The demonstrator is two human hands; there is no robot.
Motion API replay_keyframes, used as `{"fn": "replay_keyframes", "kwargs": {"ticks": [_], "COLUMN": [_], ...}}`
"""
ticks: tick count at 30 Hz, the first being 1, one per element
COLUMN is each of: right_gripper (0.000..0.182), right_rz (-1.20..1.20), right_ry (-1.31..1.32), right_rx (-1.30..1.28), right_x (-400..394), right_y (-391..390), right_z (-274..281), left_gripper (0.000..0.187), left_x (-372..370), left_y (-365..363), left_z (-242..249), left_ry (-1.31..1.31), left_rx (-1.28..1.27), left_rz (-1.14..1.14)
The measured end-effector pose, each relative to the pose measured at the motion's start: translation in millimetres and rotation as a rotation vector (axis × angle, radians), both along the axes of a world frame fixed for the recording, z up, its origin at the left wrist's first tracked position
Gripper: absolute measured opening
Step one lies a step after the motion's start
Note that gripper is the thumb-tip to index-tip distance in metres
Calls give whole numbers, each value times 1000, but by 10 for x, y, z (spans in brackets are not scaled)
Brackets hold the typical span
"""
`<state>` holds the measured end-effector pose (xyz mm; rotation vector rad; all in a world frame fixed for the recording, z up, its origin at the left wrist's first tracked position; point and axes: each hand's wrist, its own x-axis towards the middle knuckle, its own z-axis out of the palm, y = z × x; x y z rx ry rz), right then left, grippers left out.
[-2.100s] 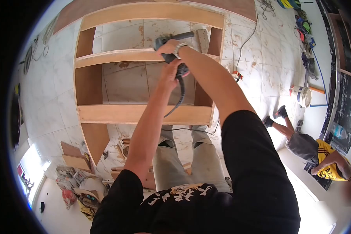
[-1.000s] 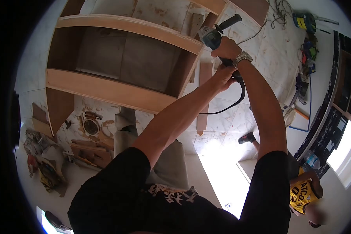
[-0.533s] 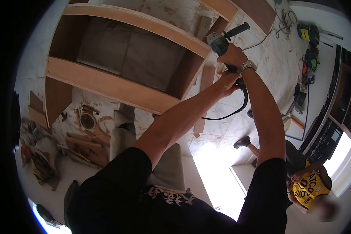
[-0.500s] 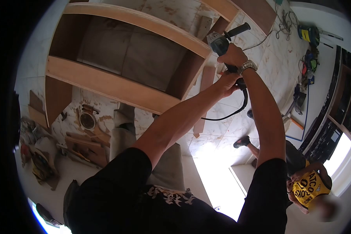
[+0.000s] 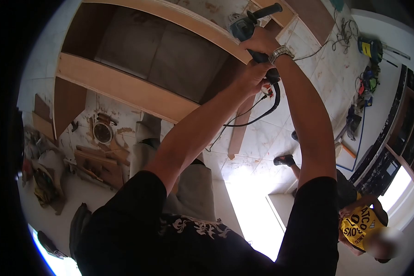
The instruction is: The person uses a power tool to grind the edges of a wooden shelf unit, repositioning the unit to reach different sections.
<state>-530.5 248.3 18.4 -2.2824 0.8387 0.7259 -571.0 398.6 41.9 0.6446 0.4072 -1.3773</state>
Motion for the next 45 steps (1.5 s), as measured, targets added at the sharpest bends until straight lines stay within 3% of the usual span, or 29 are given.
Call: {"fn": "replay_keyframes", "kwargs": {"ticks": [4, 10, 17, 20, 23, 27, 30, 31, 34, 38, 45], "right_gripper": [66, 73, 69, 71, 68, 58, 59, 60, 60, 57, 54], "right_rz": [-33, -105, -166, -155, -104, -68, 8, -30, -12, -13, -68], "right_ry": [27, 297, 284, 254, 90, 79, -4, -106, -47, -18, 33], "right_rx": [-89, -110, -129, -63, -154, -38, 10, 55, 43, 59, 118], "right_x": [-280, -917, -996, -784, -478, 79, 634, 718, 1233, 1909, 2146], "right_y": [29, -161, -91, -67, 86, 97, 286, 249, 289, 517, 642], "right_z": [162, 306, 392, 346, 328, 61, 184, -3, -254, -38, 231], "left_gripper": [36, 42, 44, 45, 44, 36, 32, 31, 32, 35, 29], "left_x": [-218, -795, -882, -653, -352, 153, 625, 771, 1294, 1840, 2071], "left_y": [-38, -197, -183, -119, -31, 134, 181, 177, 323, 412, 436], "left_z": [57, 107, 101, 60, 85, -25, -87, -125, -95, -50, -62], "left_ry": [48, 149, 170, 123, 71, 44, -28, -54, -73, -148, -138], "left_rx": [-34, -91, -90, -60, -39, -51, -32, -36, 41, 167, 136], "left_rz": [-67, -190, -200, -195, -169, -107, -27, -11, -57, -66, -72]}}
